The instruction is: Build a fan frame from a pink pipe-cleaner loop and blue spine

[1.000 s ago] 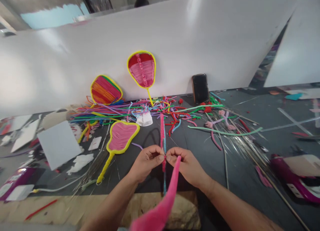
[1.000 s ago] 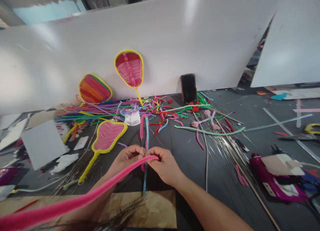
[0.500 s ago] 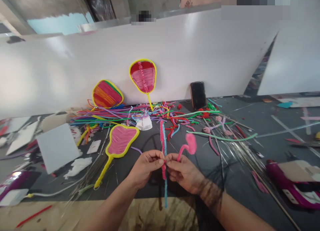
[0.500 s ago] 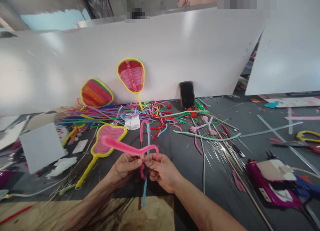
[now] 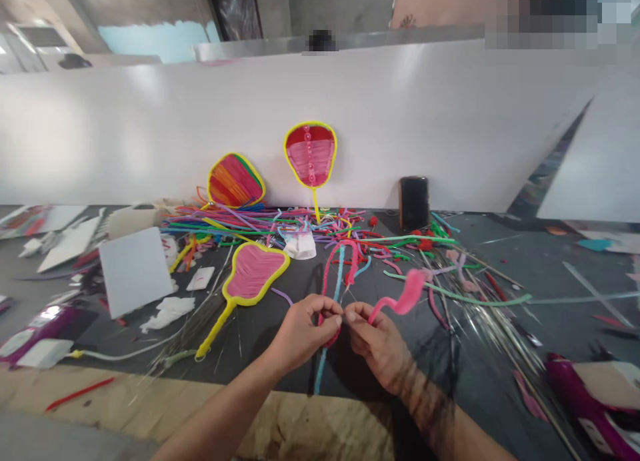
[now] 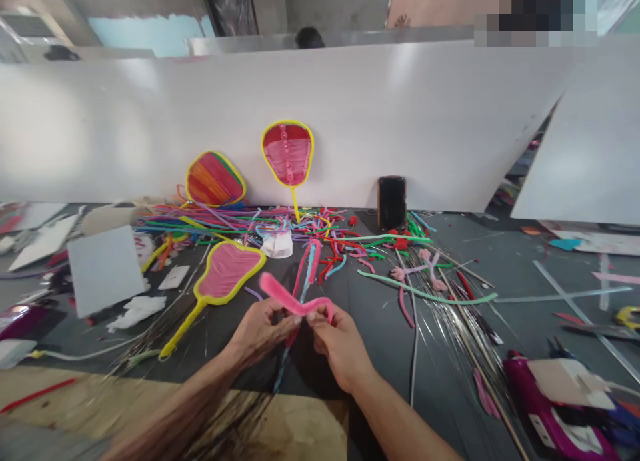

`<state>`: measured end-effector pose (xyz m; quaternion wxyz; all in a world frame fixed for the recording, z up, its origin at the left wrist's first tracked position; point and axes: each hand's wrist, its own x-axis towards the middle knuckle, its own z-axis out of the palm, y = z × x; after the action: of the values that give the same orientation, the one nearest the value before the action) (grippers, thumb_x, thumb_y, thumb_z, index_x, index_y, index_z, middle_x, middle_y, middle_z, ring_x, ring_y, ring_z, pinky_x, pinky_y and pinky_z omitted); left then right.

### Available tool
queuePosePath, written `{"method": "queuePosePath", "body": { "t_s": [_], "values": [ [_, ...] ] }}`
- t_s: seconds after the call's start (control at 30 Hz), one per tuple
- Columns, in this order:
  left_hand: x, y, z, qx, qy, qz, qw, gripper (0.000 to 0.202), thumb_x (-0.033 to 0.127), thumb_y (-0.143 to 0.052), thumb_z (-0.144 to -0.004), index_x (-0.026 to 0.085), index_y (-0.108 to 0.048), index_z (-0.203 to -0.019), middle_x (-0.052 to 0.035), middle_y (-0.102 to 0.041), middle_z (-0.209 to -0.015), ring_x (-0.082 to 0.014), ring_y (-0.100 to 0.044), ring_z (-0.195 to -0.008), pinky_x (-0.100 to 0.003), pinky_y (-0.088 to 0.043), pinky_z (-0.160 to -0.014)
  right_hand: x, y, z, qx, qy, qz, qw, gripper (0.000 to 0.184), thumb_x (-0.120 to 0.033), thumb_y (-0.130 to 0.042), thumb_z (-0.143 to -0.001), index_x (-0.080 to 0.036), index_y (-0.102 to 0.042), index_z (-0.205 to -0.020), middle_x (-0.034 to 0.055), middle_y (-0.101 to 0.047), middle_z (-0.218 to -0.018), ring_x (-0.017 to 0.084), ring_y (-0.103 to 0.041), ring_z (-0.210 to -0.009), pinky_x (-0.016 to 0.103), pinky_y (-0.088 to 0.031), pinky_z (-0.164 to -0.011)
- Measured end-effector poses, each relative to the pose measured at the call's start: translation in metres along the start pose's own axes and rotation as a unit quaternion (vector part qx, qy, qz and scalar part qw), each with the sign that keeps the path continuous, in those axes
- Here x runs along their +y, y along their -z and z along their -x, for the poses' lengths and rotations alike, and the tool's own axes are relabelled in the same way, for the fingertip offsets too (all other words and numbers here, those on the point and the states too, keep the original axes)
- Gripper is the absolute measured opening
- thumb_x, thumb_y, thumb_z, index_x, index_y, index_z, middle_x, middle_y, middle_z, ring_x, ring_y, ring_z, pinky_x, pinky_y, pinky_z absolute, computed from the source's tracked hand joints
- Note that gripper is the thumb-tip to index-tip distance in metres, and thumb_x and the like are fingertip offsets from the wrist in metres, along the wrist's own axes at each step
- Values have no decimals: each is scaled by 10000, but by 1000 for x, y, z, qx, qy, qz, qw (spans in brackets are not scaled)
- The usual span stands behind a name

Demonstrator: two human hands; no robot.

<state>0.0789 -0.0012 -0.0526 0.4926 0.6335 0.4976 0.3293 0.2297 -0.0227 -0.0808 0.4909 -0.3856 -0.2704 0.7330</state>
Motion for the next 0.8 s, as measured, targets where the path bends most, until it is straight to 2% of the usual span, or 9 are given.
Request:
{"method": "queuePosePath", "body": {
  "t_s": [0.1, 0.17, 0.23, 0.3, 0.37, 0.43, 0.53, 0.67, 0.8],
  "values": [
    [9, -7, 3, 20, -91, -174, 980, 84, 165, -592, -730, 192, -670, -711, -13, -626, -701, -173, -542, -755, -316, -383, -781, -7, 2, 1, 28, 16, 19, 999, 396, -487, -769, -649, -160, -605, -800, -119, -313, -459, 34, -232, -408, 190, -194, -417],
    [12, -10, 3, -13, -123, -216, 968, 95, 202, -601, -750, 198, -663, -678, -18, -623, -679, -188, -544, -766, -338, -377, -797, -12, 6, -2, 50, 25, 43, 997, 411, -483, -791, -620, -152, -612, -787, -98, -379, -488, 41, -290, -431, 191, -216, -427],
    [12, -6, 0, -25, -131, -225, 965, 115, 258, -600, -777, 204, -665, -699, -26, -630, -683, -206, -553, -796, -352, -383, -803, -16, 12, -7, 70, 29, 54, 996, 409, -485, -797, -611, -149, -604, -743, -98, -366, -481, 41, -288, -430, 190, -212, -424],
    [8, 5, -7, 33, -118, -207, 971, 145, 273, -566, -810, 214, -678, -882, -45, -665, -804, -219, -568, -870, -365, -396, -832, -19, 19, -13, 77, 29, 45, 996, 406, -502, -781, -625, -152, -600, -725, -116, -288, -454, 34, -228, -405, 187, -181, -410],
    [0, 20, -17, 102, -96, -153, 978, 223, 236, -547, -806, 199, -638, -1006, -77, -663, -1001, -223, -567, -978, -378, -405, -890, -24, 25, -16, 70, 20, 29, 997, 397, -511, -761, -648, -161, -583, -706, -115, -280, -463, 30, -201, -394, 188, -169, -402],
    [-12, 32, -27, 116, -45, -82, 989, 328, 223, -554, -780, 179, -579, -1104, -102, -615, -1133, -228, -556, -1062, -376, -436, -892, -28, 29, -17, 47, 11, 18, 999, 377, -500, -742, -677, -171, -560, -690, -106, -301, -484, 29, -196, -392, 189, -174, -400],
    [-30, 38, -40, 84, 16, -20, 996, 386, 217, -542, -776, 136, -538, -1153, -133, -601, -1162, -217, -578, -1069, -380, -453, -917, -32, 30, -13, -10, -2, 15, 1000, 348, -472, -700, -737, -184, -521, -659, -100, -274, -493, 40, -164, -398, 199, -162, -402],
    [-45, 32, -55, 59, 29, -7, 998, 414, 209, -540, -781, 132, -531, -1188, -159, -607, -1197, -215, -606, -1063, -365, -478, -896, -31, 31, -8, -82, -6, -7, 997, 329, -428, -673, -773, -189, -502, -626, -92, -255, -494, 53, -134, -410, 218, -136, -423],
    [-43, 29, -70, 16, 17, -39, 999, 430, 220, -517, -799, 103, -524, -1212, -185, -637, -1153, -213, -654, -947, -334, -516, -782, -30, 31, -2, -151, 2, -20, 988, 363, -424, -669, -773, -183, -482, -575, -86, -256, -480, 50, -148, -399, 229, -142, -436]
  ]
}}
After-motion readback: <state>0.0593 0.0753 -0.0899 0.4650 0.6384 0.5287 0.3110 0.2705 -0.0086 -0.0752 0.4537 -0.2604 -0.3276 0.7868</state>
